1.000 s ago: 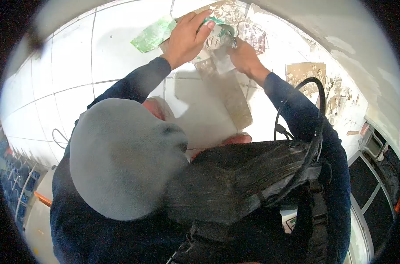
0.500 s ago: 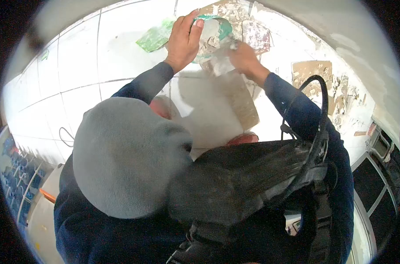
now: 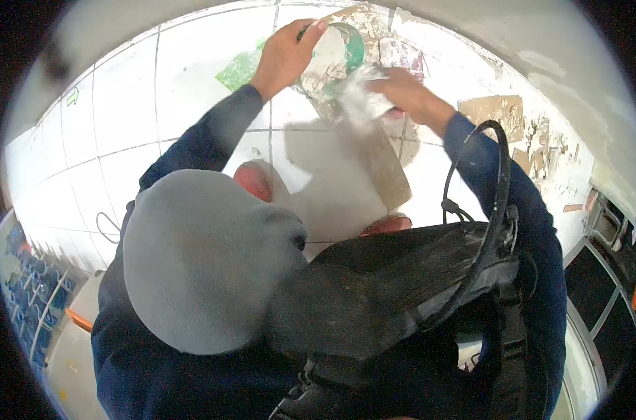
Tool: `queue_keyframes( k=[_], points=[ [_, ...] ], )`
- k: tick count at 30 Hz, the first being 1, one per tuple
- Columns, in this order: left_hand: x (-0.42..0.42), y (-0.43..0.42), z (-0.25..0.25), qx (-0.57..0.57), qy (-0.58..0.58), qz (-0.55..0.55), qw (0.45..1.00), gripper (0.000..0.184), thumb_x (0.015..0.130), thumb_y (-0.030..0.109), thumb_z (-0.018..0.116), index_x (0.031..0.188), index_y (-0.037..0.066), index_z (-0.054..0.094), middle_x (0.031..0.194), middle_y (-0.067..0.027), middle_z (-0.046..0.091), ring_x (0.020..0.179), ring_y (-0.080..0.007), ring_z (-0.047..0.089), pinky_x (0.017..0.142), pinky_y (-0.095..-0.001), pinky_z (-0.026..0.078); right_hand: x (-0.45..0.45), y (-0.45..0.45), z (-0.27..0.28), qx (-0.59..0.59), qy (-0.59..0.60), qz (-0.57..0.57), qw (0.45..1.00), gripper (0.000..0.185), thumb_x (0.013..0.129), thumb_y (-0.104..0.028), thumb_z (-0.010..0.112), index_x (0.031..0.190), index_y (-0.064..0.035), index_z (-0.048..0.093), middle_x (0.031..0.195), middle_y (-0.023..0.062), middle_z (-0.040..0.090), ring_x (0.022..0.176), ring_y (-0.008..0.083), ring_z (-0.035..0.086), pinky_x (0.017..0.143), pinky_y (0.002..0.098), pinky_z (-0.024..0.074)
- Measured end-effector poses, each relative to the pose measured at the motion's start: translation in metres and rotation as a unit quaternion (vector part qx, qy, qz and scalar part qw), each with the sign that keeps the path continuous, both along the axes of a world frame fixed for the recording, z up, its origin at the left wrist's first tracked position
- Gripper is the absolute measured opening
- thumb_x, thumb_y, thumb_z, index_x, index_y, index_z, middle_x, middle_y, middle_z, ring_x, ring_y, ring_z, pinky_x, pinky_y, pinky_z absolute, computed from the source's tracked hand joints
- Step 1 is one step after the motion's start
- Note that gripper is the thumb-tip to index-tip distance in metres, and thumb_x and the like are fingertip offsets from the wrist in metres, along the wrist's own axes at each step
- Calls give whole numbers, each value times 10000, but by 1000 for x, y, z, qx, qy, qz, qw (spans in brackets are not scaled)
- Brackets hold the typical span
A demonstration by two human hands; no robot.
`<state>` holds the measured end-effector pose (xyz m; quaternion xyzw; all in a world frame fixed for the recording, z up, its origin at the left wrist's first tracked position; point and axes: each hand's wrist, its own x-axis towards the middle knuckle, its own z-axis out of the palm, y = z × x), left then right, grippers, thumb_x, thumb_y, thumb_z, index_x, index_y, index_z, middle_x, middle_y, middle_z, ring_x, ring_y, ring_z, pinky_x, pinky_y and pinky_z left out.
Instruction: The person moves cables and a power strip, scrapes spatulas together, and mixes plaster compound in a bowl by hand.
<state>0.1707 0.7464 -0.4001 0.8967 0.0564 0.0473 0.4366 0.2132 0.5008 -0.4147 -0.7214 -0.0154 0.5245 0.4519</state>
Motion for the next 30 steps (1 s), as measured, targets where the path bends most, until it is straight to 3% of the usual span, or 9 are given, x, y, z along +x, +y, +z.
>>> queue_keyframes(
  k=[2,6,12,16,21,22,24,28,30],
  points=[
    [16,-5,33,-16,67,-19,997,482,972,441,504,1231,43,590,1045,-211,632,985,-351,598,914,-426,450,1,-25,44,-94,-208,23,973,519,889,-329,628,1103,139,561,864,186,637,637,205,641,521,319,519],
    [27,-23,64,123,-81,-98,984,508,900,456,578,1206,55,642,1133,-320,602,1008,-454,602,929,-451,465,-3,-78,66,-114,-262,27,958,476,899,-351,614,1085,86,577,777,143,614,601,199,563,587,337,489],
    [-19,-17,-1,337,-181,-369,847,609,775,157,723,1343,112,508,1207,-144,552,1114,-338,521,991,-446,411,-21,-102,54,-125,-254,-18,959,429,903,-354,614,1011,60,580,750,145,611,715,240,596,735,392,473],
    [-32,-16,1,293,-245,-341,859,601,765,115,709,1335,118,520,1192,-132,548,1103,-326,522,973,-445,420,-21,-109,47,-112,-301,-39,946,632,924,-355,620,1345,88,458,561,62,504,436,150,501,434,291,433],
    [-16,-18,33,234,-264,-204,913,622,715,246,784,1283,91,582,1125,-160,604,1038,-346,586,903,-404,494,-15,-112,48,-116,-303,-69,943,520,917,-354,633,1171,87,527,720,117,590,609,174,549,581,311,457],
    [-4,-8,37,239,-239,-192,921,681,736,379,762,1317,85,564,1234,-168,588,1036,-348,607,911,-376,505,-15,-110,52,-90,-276,-90,953,433,912,-339,643,1050,65,574,836,161,639,772,213,599,728,343,479],
    [16,-14,78,195,9,-133,972,552,795,458,710,1170,55,677,1136,-162,654,1027,-300,634,883,-356,510,-14,-101,63,-74,-268,-108,954,417,904,-302,661,1104,55,584,884,99,646,792,166,569,721,325,472],
    [51,-6,54,117,163,-227,953,627,826,564,651,1126,16,695,1112,-194,666,1015,-286,649,890,-354,506,-13,-91,59,-42,-211,-63,975,430,856,-300,708,1115,29,610,802,74,634,716,140,578,659,291,478],
    [47,-7,47,1,262,-200,944,669,826,469,683,1350,78,543,1279,-156,587,1068,-307,619,927,-362,500,-16,-79,69,-137,-221,-14,965,411,846,-295,705,1103,15,620,748,120,626,670,206,591,653,342,485]
  ],
)
